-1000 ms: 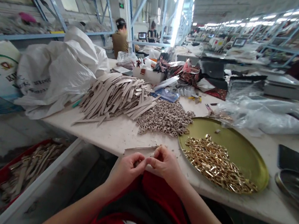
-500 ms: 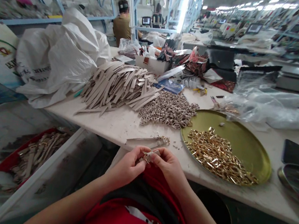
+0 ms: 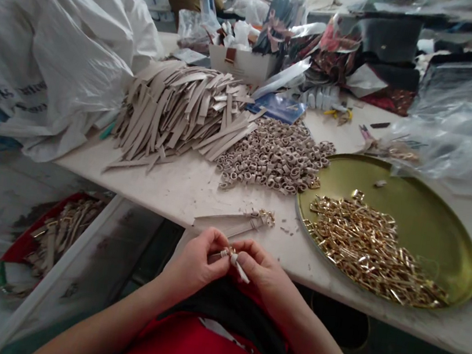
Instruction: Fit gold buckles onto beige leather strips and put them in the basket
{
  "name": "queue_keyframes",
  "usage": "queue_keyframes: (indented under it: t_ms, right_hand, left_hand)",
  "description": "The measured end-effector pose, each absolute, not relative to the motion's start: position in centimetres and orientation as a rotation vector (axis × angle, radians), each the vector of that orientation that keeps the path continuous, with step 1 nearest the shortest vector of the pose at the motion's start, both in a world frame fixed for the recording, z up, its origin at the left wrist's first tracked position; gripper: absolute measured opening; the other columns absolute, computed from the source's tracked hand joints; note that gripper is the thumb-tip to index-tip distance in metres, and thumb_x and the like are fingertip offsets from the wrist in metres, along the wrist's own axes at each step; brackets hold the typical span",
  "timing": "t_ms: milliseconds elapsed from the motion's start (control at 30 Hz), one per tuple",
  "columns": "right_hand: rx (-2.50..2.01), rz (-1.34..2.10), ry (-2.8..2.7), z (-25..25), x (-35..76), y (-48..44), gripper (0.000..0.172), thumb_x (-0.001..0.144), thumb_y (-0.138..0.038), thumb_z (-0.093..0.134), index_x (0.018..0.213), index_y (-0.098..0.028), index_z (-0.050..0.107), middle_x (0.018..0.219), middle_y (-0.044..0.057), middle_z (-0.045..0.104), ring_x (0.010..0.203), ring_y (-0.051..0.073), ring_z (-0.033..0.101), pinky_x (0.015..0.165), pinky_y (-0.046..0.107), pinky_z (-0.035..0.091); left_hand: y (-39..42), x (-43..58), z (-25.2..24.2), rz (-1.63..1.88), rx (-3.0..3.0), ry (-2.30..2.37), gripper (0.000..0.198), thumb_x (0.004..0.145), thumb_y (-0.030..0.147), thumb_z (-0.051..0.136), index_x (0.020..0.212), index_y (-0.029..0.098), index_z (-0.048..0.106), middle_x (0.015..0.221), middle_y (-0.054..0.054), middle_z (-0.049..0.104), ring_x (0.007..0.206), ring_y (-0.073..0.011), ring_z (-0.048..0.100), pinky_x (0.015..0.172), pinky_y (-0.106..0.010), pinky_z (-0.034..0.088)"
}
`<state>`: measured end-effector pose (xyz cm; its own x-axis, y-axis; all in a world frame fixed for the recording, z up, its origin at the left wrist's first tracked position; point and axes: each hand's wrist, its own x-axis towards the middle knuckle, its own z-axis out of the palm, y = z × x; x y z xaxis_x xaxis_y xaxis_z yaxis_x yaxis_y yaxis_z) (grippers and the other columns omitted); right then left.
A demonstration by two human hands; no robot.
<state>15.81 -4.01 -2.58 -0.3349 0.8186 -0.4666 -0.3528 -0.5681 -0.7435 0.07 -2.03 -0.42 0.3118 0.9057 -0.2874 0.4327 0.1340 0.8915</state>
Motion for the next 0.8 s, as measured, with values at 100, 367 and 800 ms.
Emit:
queue_keyframes:
  t_ms: [100, 367, 800]
  right_hand:
    - [-1.063, 2.105, -0.633, -3.7, 16.2, -3.7, 0.037, 0.065, -0.046, 0.073, 0.086, -0.019, 0.06, 0.064, -0.004, 0.054, 0.054, 0.009, 0.043, 0.052, 0.021, 0.034]
    - [-0.938, 2.229, -0.48, -4.9, 16.5, -3.8, 0.029, 0.068, -0.037, 0.074, 0.084, -0.02, 0.056, 0.072, -0.003, 0.056, 0.062, 0.01, 0.049, 0.059, 0.02, 0.037]
    - [-1.031, 2.097, -0.898, -3.8, 16.7, -5.5, 0.039, 0.062, -0.031, 0.079, 0.077, -0.019, 0.045, 0.068, -0.006, 0.047, 0.058, 0.007, 0.042, 0.054, 0.019, 0.033]
  left_hand:
    - [-1.8, 0.2, -0.5, 0.427, 1.577, 1.38, 0.015, 0.073, 0.028, 0.056, 0.084, 0.019, 0.052, 0.075, -0.001, 0.062, 0.069, -0.0157, 0.057, 0.061, -0.024, 0.041]
    - [-1.5, 0.3, -0.7, 0.315, 1.661, 1.401, 0.014, 0.074, 0.026, 0.055, 0.086, 0.019, 0.053, 0.076, -0.002, 0.063, 0.068, -0.0173, 0.058, 0.061, -0.026, 0.04]
    - [-3.5, -0.2, -0.2, 0.401, 1.694, 1.265, 0.009, 0.078, 0.022, 0.054, 0.086, 0.018, 0.054, 0.082, -0.002, 0.065, 0.078, -0.0162, 0.06, 0.07, -0.026, 0.044]
